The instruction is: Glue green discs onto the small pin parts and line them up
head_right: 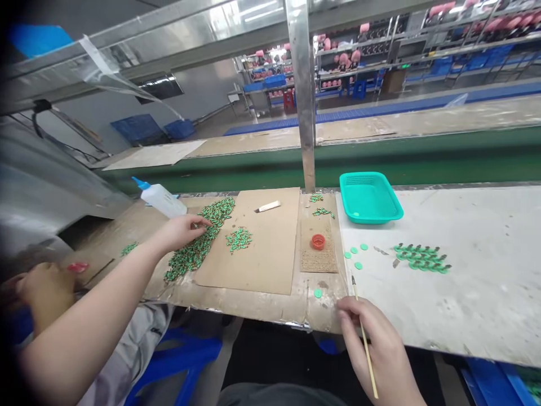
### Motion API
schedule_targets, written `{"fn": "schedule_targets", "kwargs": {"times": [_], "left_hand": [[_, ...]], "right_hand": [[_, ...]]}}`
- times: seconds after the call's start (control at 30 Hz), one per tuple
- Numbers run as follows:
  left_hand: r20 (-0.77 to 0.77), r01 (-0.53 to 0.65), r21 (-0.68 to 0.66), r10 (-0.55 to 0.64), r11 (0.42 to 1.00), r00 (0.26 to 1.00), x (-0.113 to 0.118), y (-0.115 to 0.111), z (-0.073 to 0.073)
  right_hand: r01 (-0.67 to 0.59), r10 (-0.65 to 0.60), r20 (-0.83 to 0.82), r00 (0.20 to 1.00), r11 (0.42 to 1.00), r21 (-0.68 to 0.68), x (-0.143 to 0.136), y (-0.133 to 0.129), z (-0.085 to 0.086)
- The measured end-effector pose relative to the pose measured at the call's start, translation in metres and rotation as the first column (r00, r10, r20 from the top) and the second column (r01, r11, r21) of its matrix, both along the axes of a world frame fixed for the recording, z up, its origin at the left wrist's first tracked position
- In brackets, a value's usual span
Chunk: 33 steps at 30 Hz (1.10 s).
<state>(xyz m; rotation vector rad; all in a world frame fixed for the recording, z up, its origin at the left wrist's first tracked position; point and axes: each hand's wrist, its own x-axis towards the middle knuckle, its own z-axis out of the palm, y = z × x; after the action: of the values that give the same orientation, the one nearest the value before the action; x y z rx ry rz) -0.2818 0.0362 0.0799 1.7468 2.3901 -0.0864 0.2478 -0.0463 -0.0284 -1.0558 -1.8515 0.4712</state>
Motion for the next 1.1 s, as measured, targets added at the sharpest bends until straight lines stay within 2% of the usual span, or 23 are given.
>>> {"fn": "schedule_targets", "kwargs": {"times": [0.13, 0.37, 0.47, 0.53, 0.63, 0.73, 0.83, 0.9, 1.0, 1.1], "left_hand": [[-0.034, 0.036, -0.051, -0.038, 0.998, 0.999, 0.006, 0.008, -0.006], [-0.075, 0.092, 0.082, -0.085, 0.992, 0.994, 0.022, 0.036, -0.015], [-0.019, 0.138, 0.085, -0.137, 0.987, 0.99, 0.028, 0.052, -0.016], [0.032, 0.128, 0.084, -0.131, 0.988, 0.991, 0.031, 0.062, -0.017], [0.139, 0.066, 0.102, -0.08, 0.993, 0.987, 0.032, 0.069, -0.015], [0.296, -0.022, 0.14, -0.021, 0.99, 0.955, 0.032, 0.066, -0.006], [0.499, -0.1, 0.178, -0.002, 0.979, 0.867, 0.04, 0.048, 0.007], [0.629, -0.123, 0.206, -0.035, 0.971, 0.777, 0.057, 0.029, 0.015], [0.776, -0.112, 0.251, -0.13, 0.962, 0.617, 0.104, -0.004, 0.02], [0.867, -0.06, 0.241, -0.187, 0.969, 0.462, 0.168, -0.035, 0.017]], "right_hand": [[-0.002, 0.002, -0.006, 1.0, 1.0, 0.003, -0.001, -0.001, 0.001], [-0.033, 0.033, -0.008, 0.999, 0.999, 0.018, -0.004, 0.001, 0.005], [-0.043, 0.043, -0.01, 0.999, 0.999, 0.024, -0.004, 0.001, 0.007], [-0.038, 0.038, -0.009, 0.999, 0.999, 0.026, -0.003, 0.001, 0.008], [-0.016, 0.016, -0.012, 1.0, 1.0, 0.028, 0.0, -0.001, 0.008], [-0.006, 0.007, -0.017, 1.0, 1.0, 0.015, 0.005, -0.003, 0.007], [0.004, -0.004, -0.032, 0.999, 1.0, 0.005, 0.008, -0.003, 0.008], [0.002, -0.002, -0.051, 0.999, 1.0, 0.012, 0.006, -0.002, 0.012], [-0.018, 0.017, -0.109, 0.994, 1.0, -0.007, -0.006, 0.002, 0.029], [-0.149, 0.142, -0.173, 0.975, 0.988, -0.028, -0.027, 0.007, 0.054]]}}
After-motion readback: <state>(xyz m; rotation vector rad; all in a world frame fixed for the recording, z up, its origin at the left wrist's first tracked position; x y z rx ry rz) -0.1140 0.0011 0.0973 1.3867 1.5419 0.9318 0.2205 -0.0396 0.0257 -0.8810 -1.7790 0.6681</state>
